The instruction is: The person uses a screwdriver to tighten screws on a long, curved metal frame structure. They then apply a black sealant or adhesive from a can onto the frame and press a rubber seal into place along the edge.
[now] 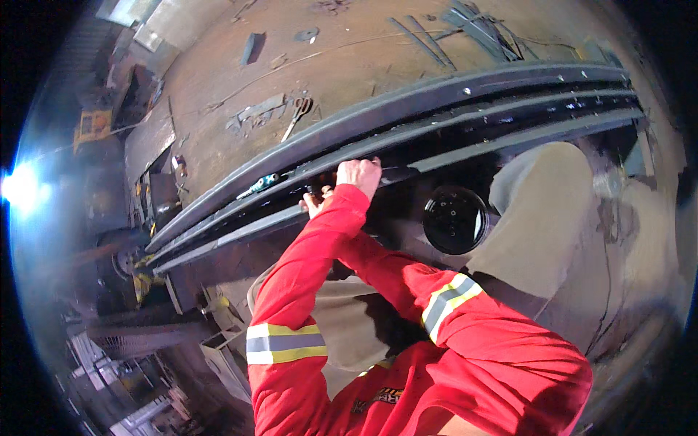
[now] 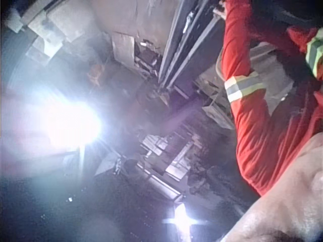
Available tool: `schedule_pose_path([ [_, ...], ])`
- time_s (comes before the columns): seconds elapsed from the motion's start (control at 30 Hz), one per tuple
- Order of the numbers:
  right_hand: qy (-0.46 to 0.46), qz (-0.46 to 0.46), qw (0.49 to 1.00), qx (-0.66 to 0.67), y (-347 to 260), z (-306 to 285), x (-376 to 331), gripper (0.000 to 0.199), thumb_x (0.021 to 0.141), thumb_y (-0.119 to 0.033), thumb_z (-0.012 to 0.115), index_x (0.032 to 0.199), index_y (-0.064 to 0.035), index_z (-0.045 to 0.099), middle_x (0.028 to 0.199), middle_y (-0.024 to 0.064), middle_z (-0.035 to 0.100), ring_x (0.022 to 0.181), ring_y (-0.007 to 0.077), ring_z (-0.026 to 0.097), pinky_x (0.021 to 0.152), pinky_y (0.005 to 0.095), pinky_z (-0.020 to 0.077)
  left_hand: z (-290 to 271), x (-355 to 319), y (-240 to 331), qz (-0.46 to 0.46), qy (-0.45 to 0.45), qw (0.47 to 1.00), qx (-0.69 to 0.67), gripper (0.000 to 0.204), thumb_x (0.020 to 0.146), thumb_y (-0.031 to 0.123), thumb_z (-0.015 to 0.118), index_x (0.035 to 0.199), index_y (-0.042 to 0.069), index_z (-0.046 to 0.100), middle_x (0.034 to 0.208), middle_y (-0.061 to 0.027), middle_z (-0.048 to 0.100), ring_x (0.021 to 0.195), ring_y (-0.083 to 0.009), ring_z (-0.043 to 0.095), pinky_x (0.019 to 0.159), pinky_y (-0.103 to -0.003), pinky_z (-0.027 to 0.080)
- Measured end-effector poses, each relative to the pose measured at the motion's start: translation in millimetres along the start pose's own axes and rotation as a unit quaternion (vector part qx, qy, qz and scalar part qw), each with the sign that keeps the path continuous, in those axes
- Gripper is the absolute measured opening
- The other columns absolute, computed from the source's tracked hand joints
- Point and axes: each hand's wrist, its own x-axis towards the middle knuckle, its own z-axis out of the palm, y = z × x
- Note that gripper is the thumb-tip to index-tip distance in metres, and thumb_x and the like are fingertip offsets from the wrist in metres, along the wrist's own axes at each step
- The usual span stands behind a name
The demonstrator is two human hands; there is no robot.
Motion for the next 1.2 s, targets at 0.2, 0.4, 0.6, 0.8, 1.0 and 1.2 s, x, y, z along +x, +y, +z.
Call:
schedule_pose_path([
  [0.2, -0.067, -0.035, 0.980, -0.183, -1, -22, 5, 0.019, 0.086, -0.012, 0.059, 0.100, -0.0011, 0.052, 0.080, 0.0108, 0.064, 0.063, 0.0190, 0.063, 0.055, 0.0308, 0.0512, -19, -23, 10, 0.079, 0.189, 0.974, -0.093, 0.014, 0.075, 0.015, 0.056, 0.086, 0.007, 0.054, 0.089, -0.0094, 0.055, 0.085, -0.0237, 0.058, 0.073, -0.039, 0.045],
  [0.4, -0.110, -0.242, 0.835, -0.482, 3, -32, 8, 0.015, 0.086, -0.009, 0.059, 0.096, 0.0005, 0.054, 0.085, 0.0120, 0.063, 0.064, 0.0193, 0.063, 0.055, 0.0295, 0.0529, -64, -70, -10, -0.039, 0.322, 0.802, -0.502, 0.008, 0.085, 0.000, 0.046, 0.091, 0.004, 0.050, 0.081, -0.0119, 0.061, 0.069, -0.0247, 0.062, 0.065, -0.034, 0.050],
  [0.6, -0.083, -0.030, 0.984, -0.154, -27, -13, -3, 0.018, 0.083, -0.008, 0.062, 0.088, 0.0083, 0.055, 0.077, 0.0131, 0.063, 0.065, 0.0185, 0.067, 0.049, 0.0246, 0.0527, -115, -130, -137, -0.175, 0.449, 0.508, -0.714, 0.023, 0.091, 0.032, 0.043, 0.090, 0.009, 0.043, 0.064, -0.0088, 0.054, 0.053, -0.0221, 0.057, 0.051, -0.034, 0.051],
  [0.8, -0.049, 0.048, 0.984, -0.164, -37, 0, -4, 0.023, 0.081, -0.013, 0.065, 0.082, 0.0045, 0.051, 0.071, 0.0099, 0.058, 0.053, 0.0183, 0.064, 0.040, 0.0261, 0.0490, -13, -150, -155, -0.338, 0.190, 0.497, -0.776, 0.019, 0.087, 0.021, 0.055, 0.102, 0.011, 0.047, 0.064, -0.0026, 0.045, 0.050, -0.0148, 0.047, 0.041, -0.030, 0.039],
  [1.0, -0.072, 0.030, 0.989, -0.124, -31, -8, 9, 0.025, 0.082, -0.015, 0.064, 0.078, 0.0011, 0.046, 0.069, 0.0096, 0.056, 0.052, 0.0182, 0.063, 0.038, 0.0260, 0.0479, -36, -148, -138, -0.311, 0.109, 0.571, -0.752, 0.021, 0.085, 0.010, 0.055, 0.103, 0.006, 0.047, 0.067, -0.0028, 0.048, 0.053, -0.0107, 0.049, 0.041, -0.027, 0.043],
  [1.2, -0.090, -0.123, 0.906, -0.395, -20, -28, 32, 0.026, 0.081, -0.012, 0.064, 0.064, 0.0032, 0.053, 0.062, 0.0135, 0.062, 0.054, 0.0208, 0.064, 0.048, 0.0316, 0.0487, 19, -135, -121, -0.367, 0.016, 0.711, -0.599, 0.027, 0.082, 0.027, 0.061, 0.085, 0.000, 0.060, 0.050, -0.0016, 0.048, 0.036, -0.0107, 0.044, 0.034, -0.027, 0.035],
])
